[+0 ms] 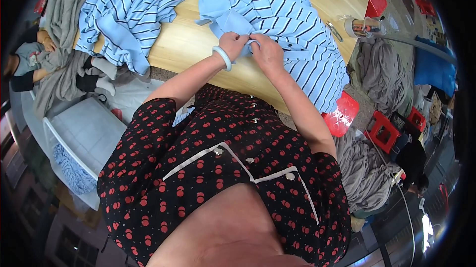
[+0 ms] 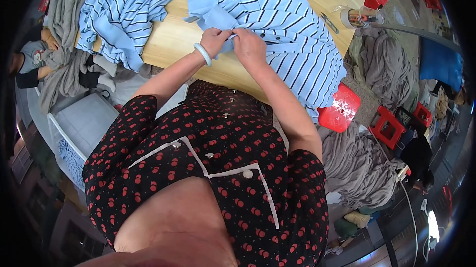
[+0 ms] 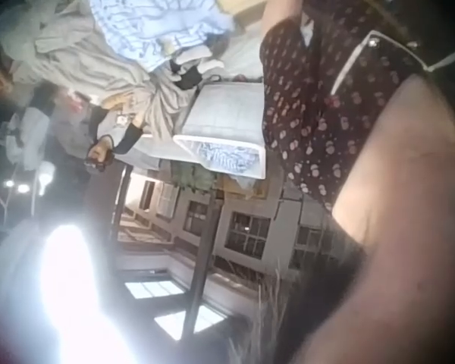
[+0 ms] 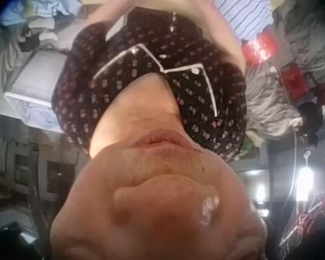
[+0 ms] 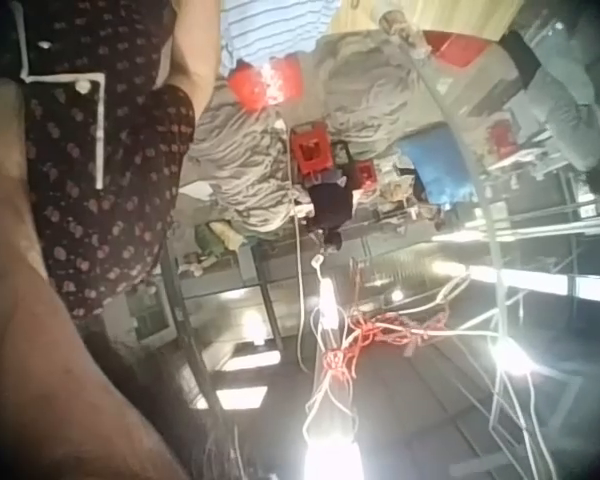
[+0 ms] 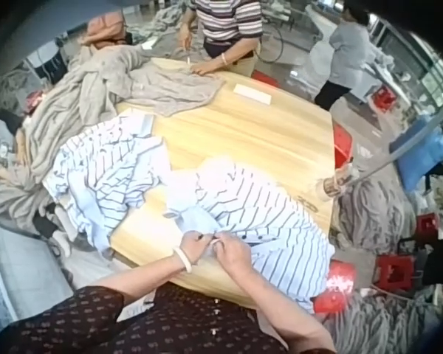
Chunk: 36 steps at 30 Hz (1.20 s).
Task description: Inspecting, sorting, and arranging striped shirts on a work table.
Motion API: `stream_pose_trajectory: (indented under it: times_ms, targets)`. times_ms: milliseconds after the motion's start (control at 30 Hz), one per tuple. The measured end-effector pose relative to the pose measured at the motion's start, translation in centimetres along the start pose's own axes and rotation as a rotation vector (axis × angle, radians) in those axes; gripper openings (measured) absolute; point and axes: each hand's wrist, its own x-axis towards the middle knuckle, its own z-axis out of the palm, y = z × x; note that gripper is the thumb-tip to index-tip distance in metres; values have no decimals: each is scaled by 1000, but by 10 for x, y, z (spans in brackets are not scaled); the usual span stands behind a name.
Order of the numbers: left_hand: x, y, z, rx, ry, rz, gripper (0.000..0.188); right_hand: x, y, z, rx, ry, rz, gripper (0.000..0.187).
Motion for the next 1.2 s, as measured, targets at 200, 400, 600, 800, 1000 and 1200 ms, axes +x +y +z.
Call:
stream_pose_trajectory:
  times_ms: [200, 400, 600, 800, 1000, 1200]
  targets:
    - [-12, 12, -7, 250, -14, 433, 35, -1, 2, -1, 1, -29, 0, 18]
    - [-19, 9, 7, 404, 58, 476, 29, -3, -2, 0, 65, 0, 45, 18]
    - [-22, 14, 18, 485, 98, 355, 23, -5, 2, 1, 147, 23, 106, 17]
    - [-23, 8, 16, 467, 128, 365, 21, -7, 1, 2, 174, -9, 107, 16]
    - [-23, 3, 12, 413, 196, 452, 18, -5, 3, 7, 119, 27, -25, 17]
    - [-21, 3, 3, 407, 142, 547, 17, 0, 0, 0, 124, 7, -59, 17]
